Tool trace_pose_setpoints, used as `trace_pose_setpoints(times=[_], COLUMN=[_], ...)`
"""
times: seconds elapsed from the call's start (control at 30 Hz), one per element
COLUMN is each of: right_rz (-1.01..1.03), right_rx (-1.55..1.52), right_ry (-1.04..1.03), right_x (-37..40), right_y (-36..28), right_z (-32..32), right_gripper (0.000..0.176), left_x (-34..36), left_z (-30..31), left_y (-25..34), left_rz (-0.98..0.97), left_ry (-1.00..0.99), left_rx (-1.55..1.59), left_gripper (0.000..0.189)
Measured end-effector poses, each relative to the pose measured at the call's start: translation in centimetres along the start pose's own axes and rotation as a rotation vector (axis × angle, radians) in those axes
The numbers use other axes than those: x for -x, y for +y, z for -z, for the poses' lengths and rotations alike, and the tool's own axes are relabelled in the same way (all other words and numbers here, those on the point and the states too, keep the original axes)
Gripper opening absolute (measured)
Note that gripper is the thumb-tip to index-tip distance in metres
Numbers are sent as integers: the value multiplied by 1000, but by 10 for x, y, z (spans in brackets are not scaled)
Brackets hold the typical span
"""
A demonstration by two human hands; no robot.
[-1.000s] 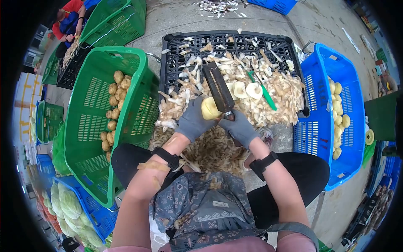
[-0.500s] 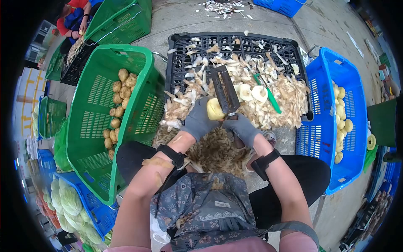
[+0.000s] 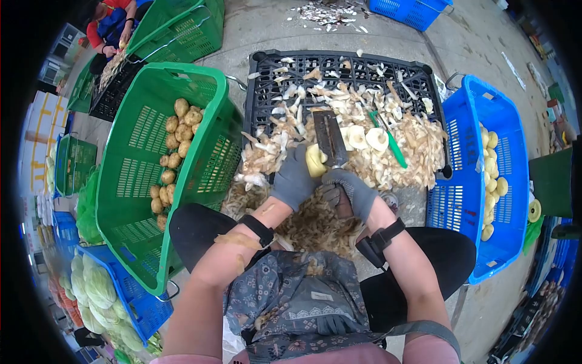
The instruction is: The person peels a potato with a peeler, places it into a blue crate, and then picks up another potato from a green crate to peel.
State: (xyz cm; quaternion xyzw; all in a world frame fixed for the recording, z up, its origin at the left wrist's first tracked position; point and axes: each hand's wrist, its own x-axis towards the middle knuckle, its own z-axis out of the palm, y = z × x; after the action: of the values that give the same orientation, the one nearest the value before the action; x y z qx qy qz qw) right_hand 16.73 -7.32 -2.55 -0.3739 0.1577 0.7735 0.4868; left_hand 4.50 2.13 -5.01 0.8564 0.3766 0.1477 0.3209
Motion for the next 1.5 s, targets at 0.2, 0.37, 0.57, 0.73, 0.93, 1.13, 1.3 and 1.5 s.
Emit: trace_pose_setpoints(times=[0.2, 0.37, 0.57, 0.73, 0.93, 1.13, 1.3, 1.5], right_rz=[-91, 513, 740, 808, 903, 928, 1079, 1098], right_rx=[-312, 625, 638, 714, 946, 1133, 1350, 1689], right_ry=[-470, 245, 318, 305, 419, 434, 658, 659], right_x=[19, 42, 25, 14, 16, 34, 70, 60], right_y=[-16, -31, -7, -11, -14, -7, -10, 10], right_z=[0, 0, -2, 9, 1, -19, -45, -31], right_gripper=[15, 24, 34, 36, 36, 35, 26, 26], left_x=[-15, -8, 3, -4, -2, 6, -8, -9], left_z=[5, 24, 26, 55, 69, 46, 45, 50], left_y=[-17, -1, 8, 19, 20, 11, 15, 11], left_rz=[-359, -154, -98, 105, 325, 531, 550, 324], left_ry=[104, -24, -233, -479, -637, -659, -412, -244], left_rx=[-21, 315, 784, 1246, 1370, 1603, 1947, 1615], left_gripper=[73, 71, 81, 74, 70, 56, 56, 52])
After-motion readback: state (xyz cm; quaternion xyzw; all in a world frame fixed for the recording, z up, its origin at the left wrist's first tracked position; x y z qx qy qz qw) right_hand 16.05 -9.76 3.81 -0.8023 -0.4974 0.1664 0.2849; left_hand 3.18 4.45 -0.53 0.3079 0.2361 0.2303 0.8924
